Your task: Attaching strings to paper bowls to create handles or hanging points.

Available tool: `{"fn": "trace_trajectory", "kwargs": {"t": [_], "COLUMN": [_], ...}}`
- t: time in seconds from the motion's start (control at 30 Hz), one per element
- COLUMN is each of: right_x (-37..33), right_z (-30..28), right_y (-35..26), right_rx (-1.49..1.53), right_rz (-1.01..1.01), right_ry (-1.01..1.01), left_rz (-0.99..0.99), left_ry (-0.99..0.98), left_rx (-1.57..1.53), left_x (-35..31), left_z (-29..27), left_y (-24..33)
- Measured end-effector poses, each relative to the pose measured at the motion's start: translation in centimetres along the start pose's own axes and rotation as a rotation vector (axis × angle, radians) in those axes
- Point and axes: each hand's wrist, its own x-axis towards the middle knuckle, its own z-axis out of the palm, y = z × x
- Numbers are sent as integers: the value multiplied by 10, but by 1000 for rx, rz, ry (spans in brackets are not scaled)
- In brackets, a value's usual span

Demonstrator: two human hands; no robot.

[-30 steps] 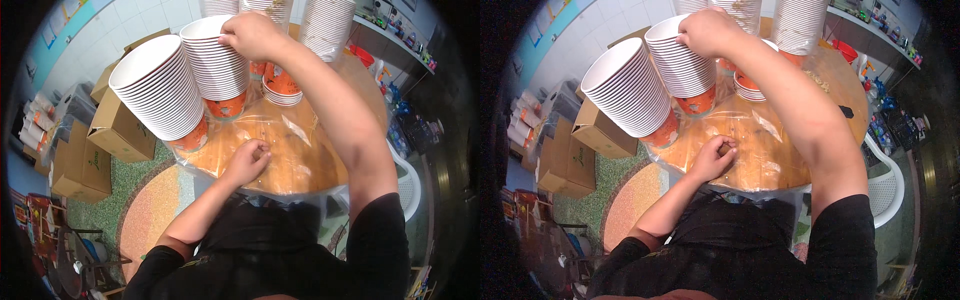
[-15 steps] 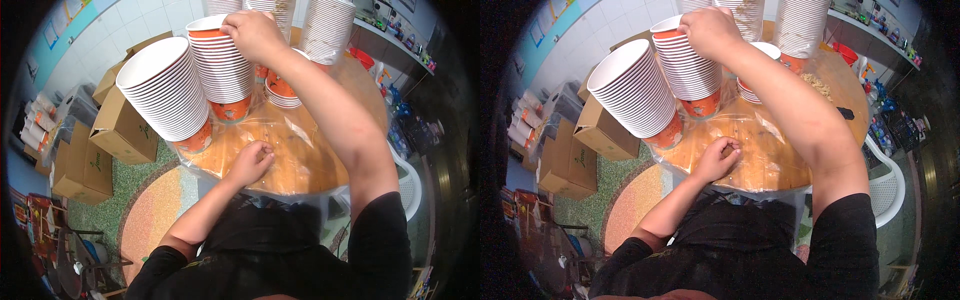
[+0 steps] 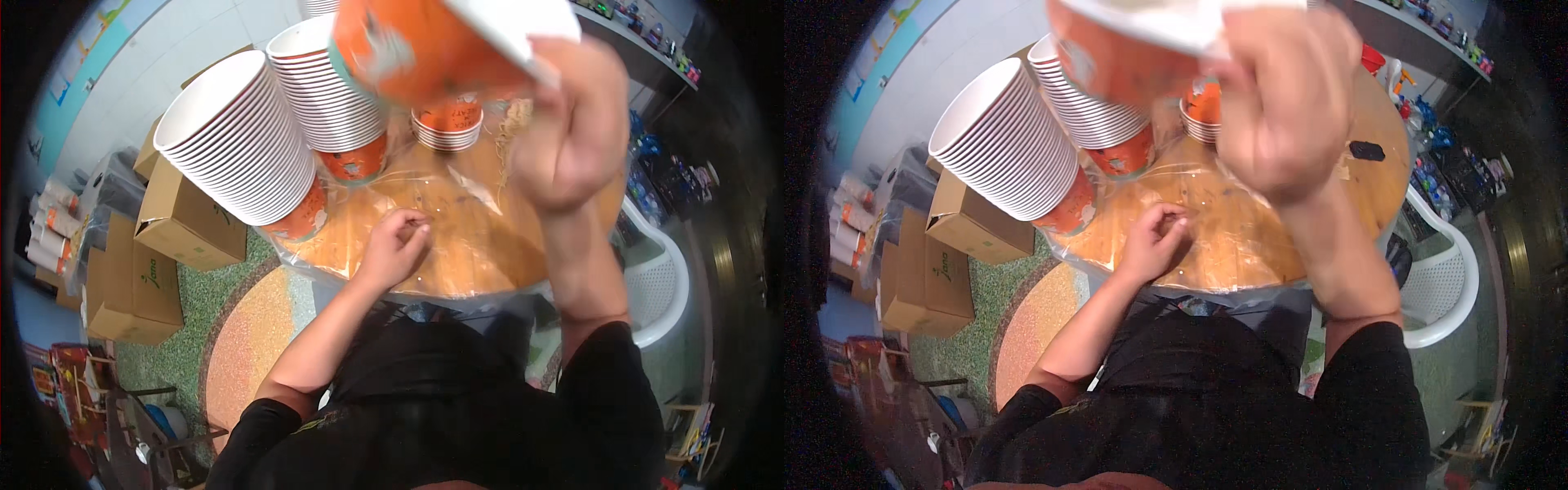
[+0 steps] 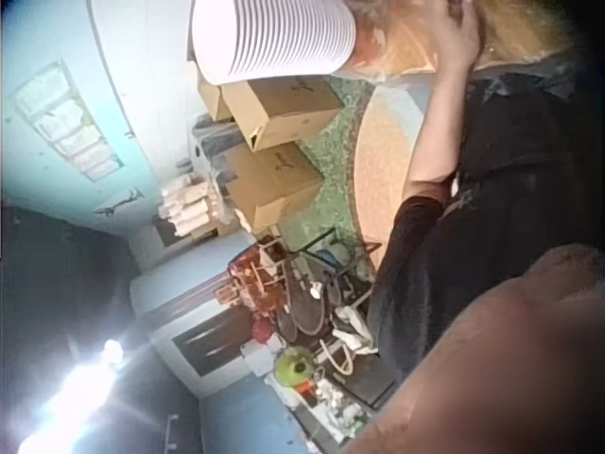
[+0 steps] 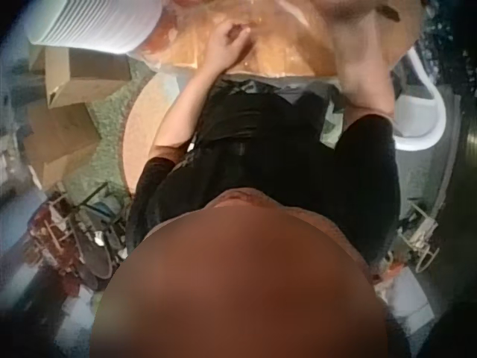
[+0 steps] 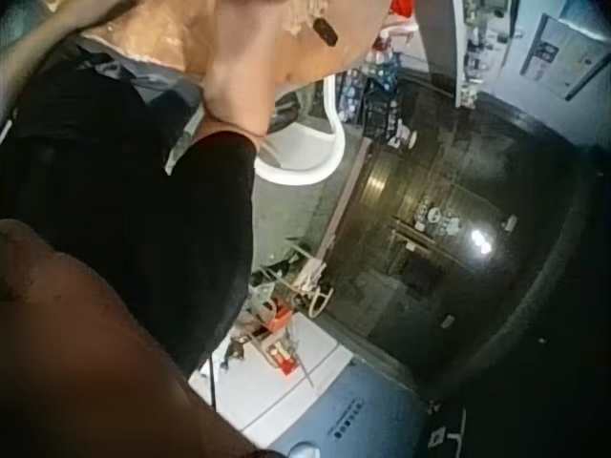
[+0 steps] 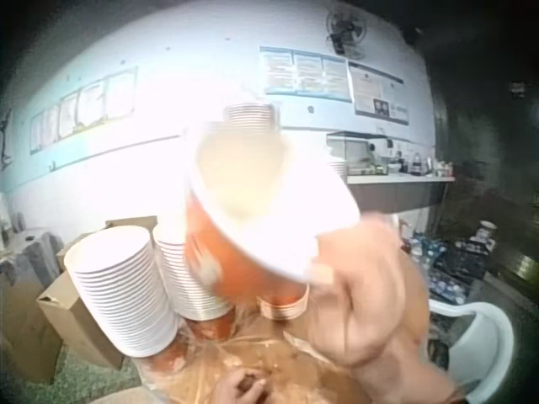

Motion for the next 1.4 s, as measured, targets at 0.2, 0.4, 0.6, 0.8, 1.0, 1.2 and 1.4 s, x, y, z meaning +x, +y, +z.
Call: {"fn": "trace_trajectory", "kwargs": {"t": [0.2, 0.4, 0.6, 0.8, 1.0, 1.2, 1.4], "right_x": [-110, -163, -177, -225, -260, -259, -259], "right_z": [-59, -66, -78, -92, -68, -63, -72], "right_y": [-66, -90, -76, 8, 44, 45, 22], "right_rx": [3, 166, 229, -19, 123, 129, 128], "right_rz": [377, 411, 521, 839, 650, 567, 624], "right_ry": [-462, -616, -545, -713, -1031, -1136, -1082], "left_rz": [614, 691, 536, 468, 420, 494, 494], "left_ry": [288, 63, -130, -86, -55, -116, -150], "left_rx": [206, 596, 605, 694, 699, 654, 762], "left_x": [-24, -12, -18, -5, -7, -16, -8], "left_z": [-21, -27, -41, -63, -68, -42, -38], "left_y": [9, 91, 83, 88, 85, 106, 93]}}
